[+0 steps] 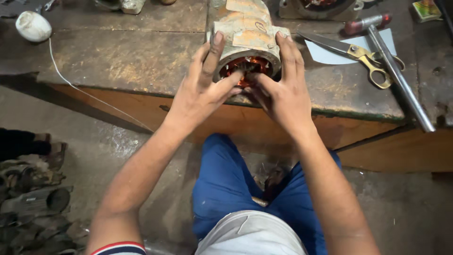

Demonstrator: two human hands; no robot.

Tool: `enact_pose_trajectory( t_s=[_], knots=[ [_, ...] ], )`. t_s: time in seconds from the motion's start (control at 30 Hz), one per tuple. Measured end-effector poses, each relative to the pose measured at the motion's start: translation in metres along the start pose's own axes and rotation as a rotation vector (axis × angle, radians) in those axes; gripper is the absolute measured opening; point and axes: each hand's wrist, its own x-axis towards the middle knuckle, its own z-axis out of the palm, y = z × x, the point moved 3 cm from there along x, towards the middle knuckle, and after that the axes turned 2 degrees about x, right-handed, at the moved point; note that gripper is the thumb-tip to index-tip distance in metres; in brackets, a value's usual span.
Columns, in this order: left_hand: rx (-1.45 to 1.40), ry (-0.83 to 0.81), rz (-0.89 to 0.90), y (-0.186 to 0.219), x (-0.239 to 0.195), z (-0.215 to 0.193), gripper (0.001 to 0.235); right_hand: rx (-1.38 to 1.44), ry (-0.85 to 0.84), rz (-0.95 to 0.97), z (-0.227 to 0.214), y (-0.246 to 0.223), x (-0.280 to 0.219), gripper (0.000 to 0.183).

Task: The person inserts white insulating material into the slots of a disassembled electric motor stator, using fingers and a hammer to pack it in. They then thread a white wire through the stator, cut it with scissors, and continue packing the material.

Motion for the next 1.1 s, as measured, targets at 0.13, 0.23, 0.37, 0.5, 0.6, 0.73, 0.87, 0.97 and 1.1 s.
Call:
enact_pose_trajectory(
  t_s=[0.13, 0.23, 0.37, 0.5, 0.6, 0.73, 0.87, 0.97, 1.1],
  knots=[
    [0.1, -0.075, -0.012, 0.006, 0.002, 0.003, 0.03, 0.03, 0.01, 0.001, -0.002, 0.001, 0.0, 0.029],
    [0.127, -0.079, 0.023, 0.006, 0.007, 0.003, 0.025, 0.014, 0.036, -0.003, -0.003, 0.002, -0.001, 0.028],
    [0.139, -0.068, 0.023, 0.002, 0.003, 0.009, 0.028, -0.004, 0.074, 0.003, -0.002, 0.001, -0.001, 0.027],
    [0.053, 0.037, 0.025, -0.007, -0.011, 0.016, 0.038, 0.048, 0.064, 0.017, -0.002, 0.006, -0.003, 0.026],
    [-0.009, 0.1, 0.006, -0.012, -0.022, 0.018, 0.052, 0.079, 0.056, 0.032, -0.003, 0.009, -0.004, 0.025],
    [0.08, 0.021, -0.041, -0.001, -0.035, 0.015, 0.041, 0.095, 0.045, 0.047, -0.001, 0.01, -0.005, 0.023],
    [0.322, -0.012, 0.019, 0.01, -0.033, 0.015, 0.032, 0.05, 0.031, 0.058, 0.0, 0.012, -0.005, 0.021],
    [0.451, -0.042, 0.054, 0.01, -0.024, 0.019, 0.027, 0.076, 0.02, 0.066, 0.0, 0.011, -0.005, 0.02],
    [0.474, -0.098, 0.109, 0.008, -0.006, 0.015, 0.023, 0.076, 0.035, 0.043, -0.002, 0.011, -0.004, 0.024]
  ],
)
